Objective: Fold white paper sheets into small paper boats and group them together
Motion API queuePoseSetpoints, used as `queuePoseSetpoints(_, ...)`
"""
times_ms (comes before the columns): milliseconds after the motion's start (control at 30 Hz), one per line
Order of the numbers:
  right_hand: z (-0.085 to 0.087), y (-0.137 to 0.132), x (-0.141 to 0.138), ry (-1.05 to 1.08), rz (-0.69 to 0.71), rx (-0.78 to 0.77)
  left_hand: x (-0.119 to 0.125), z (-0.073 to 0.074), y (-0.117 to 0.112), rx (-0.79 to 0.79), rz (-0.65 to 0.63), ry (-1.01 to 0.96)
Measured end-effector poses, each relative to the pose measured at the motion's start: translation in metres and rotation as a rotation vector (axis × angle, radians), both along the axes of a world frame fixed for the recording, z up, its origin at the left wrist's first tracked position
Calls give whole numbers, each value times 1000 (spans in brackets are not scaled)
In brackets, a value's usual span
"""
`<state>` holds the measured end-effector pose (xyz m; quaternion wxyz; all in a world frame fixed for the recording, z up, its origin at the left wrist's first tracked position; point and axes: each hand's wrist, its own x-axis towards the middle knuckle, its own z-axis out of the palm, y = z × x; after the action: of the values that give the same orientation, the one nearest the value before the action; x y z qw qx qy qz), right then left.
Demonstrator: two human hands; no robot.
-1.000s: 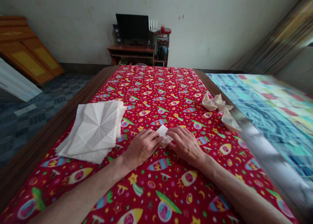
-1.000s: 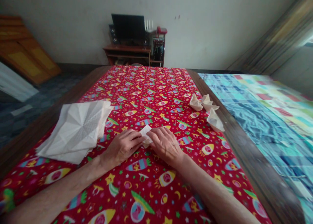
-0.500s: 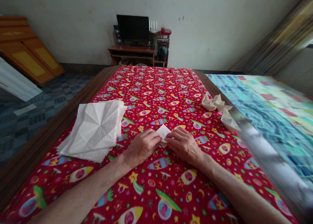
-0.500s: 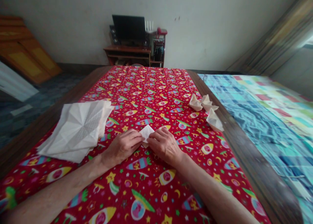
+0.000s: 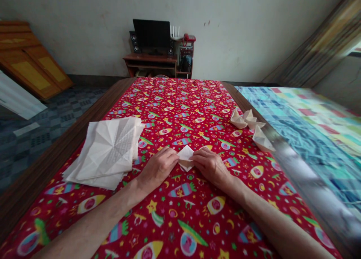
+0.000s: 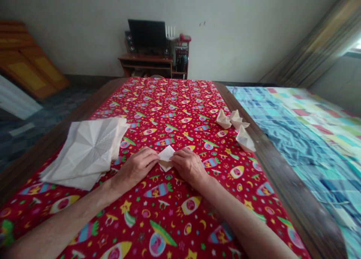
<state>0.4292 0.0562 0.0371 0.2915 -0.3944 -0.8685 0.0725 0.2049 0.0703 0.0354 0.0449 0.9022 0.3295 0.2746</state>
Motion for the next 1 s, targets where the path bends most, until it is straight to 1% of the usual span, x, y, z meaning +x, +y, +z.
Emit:
queuePoseSetpoints(100, 1, 3, -1, 100, -61, -129, 2, -2, 4, -40, 27, -74)
queuePoseSetpoints(167, 1, 5, -2, 119, -117, -168, 4, -2, 6, -86, 69, -104)
queuePoseSetpoints(300, 0, 8, -6, 109, -208, -188, 4, -5, 11, -180, 121, -189)
queuePoseSetpoints(467, 1, 8, -7, 101, -197, -189, -1, -9, 13, -231, 132, -275)
queuePoseSetpoints(600, 2, 7, -7, 74, -212, -183, 0, -5, 12, -263, 159, -289)
queuePoseSetpoints(800, -2, 10, -9, 85, -262, -187, 1, 0, 11, -271, 195, -237)
queuePoseSetpoints(900, -2, 10, -9, 96, -256, -172, 2, 0, 9, -233, 211, -158)
queuePoseSetpoints(1000, -3, 11, -9, 92, -251, -143, 5, 0, 7, -180, 266, -66)
